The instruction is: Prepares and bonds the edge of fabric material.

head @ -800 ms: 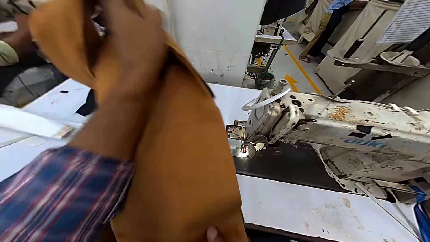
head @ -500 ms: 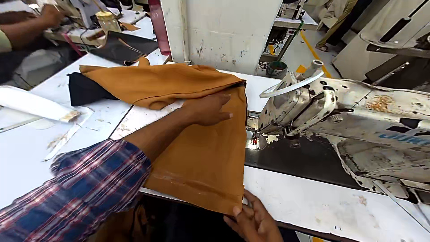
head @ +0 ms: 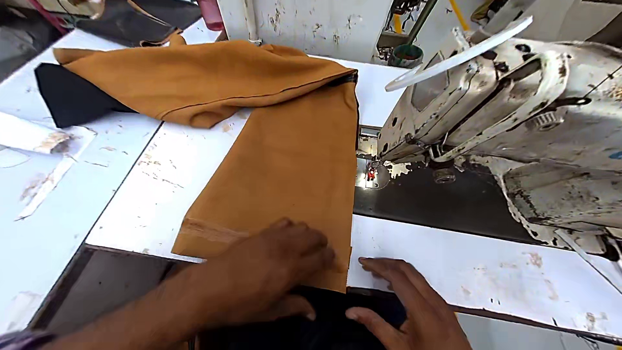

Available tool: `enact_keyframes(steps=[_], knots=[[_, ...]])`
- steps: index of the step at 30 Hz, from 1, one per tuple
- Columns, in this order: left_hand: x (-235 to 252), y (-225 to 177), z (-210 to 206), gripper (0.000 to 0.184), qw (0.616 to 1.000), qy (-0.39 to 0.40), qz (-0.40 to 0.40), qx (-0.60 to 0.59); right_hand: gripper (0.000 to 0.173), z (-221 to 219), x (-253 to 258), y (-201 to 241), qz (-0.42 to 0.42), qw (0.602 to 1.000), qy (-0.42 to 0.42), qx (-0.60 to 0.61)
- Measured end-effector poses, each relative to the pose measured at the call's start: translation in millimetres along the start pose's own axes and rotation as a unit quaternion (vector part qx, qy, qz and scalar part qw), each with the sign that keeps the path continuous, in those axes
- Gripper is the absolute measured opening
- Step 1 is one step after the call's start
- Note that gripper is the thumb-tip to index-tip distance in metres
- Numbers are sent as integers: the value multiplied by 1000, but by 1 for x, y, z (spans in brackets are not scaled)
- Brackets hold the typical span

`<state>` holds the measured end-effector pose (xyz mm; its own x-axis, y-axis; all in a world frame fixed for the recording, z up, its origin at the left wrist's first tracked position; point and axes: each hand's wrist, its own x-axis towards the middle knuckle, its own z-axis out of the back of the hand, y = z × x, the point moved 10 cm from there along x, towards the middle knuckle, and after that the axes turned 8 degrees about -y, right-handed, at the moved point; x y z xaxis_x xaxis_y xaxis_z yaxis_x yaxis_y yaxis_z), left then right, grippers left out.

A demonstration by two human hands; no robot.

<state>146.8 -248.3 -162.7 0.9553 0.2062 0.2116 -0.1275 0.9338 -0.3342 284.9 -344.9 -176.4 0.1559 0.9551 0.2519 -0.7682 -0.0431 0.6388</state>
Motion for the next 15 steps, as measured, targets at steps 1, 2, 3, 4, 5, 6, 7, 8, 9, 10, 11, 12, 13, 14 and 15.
enact_keyframes(steps=[1, 2, 3, 4, 5, 6, 7, 8, 9, 10, 11, 12, 13, 14, 15], knots=[[-9, -14, -7, 55, 999, -13, -33, 31, 58, -4, -1, 4, 49, 999, 3, -23], [-16, -19, -11, 44, 997, -37, -44, 58, 58, -9, -2, 8, 89, 995, 2, -43], [-20, -19, -13, 36, 995, -57, -38, 72, 57, -16, -3, 12, 120, 991, -1, -59], [-23, -15, -13, 33, 995, -70, -22, 72, 56, -21, -3, 16, 141, 988, -5, -69], [-25, -11, -12, 32, 995, -80, -7, 57, 53, -25, -2, 19, 153, 985, -13, -76], [-24, -7, -8, 32, 996, -87, 4, 35, 50, -27, -1, 20, 155, 984, -23, -79], [-22, -3, -4, 30, 996, -91, 12, 10, 45, -27, 2, 19, 147, 986, -34, -75], [-17, 1, 1, 28, 996, -88, 20, -11, 40, -25, 6, 17, 129, 989, -43, -65], [-12, 7, 4, 26, 996, -82, 29, -33, 33, -22, 11, 14, 105, 992, -51, -50], [-6, 13, 7, 25, 995, -72, 42, -58, 27, -19, 16, 11, 80, 995, -56, -37], [0, 19, 9, 25, 993, -62, 58, -82, 25, -16, 22, 8, 54, 997, -55, -29], [6, 25, 10, 24, 991, -48, 73, -99, 24, -14, 28, 5, 27, 998, -47, -19], [12, 30, 11, 23, 990, -30, 87, -110, 25, -13, 32, 2, 2, 999, -33, -13], [17, 34, 10, 21, 988, -8, 102, -117, 24, -13, 35, -1, -21, 1000, -17, -9], [21, 38, 8, 19, 986, 13, 115, -121, 24, -13, 37, -3, -42, 999, -1, -6]])
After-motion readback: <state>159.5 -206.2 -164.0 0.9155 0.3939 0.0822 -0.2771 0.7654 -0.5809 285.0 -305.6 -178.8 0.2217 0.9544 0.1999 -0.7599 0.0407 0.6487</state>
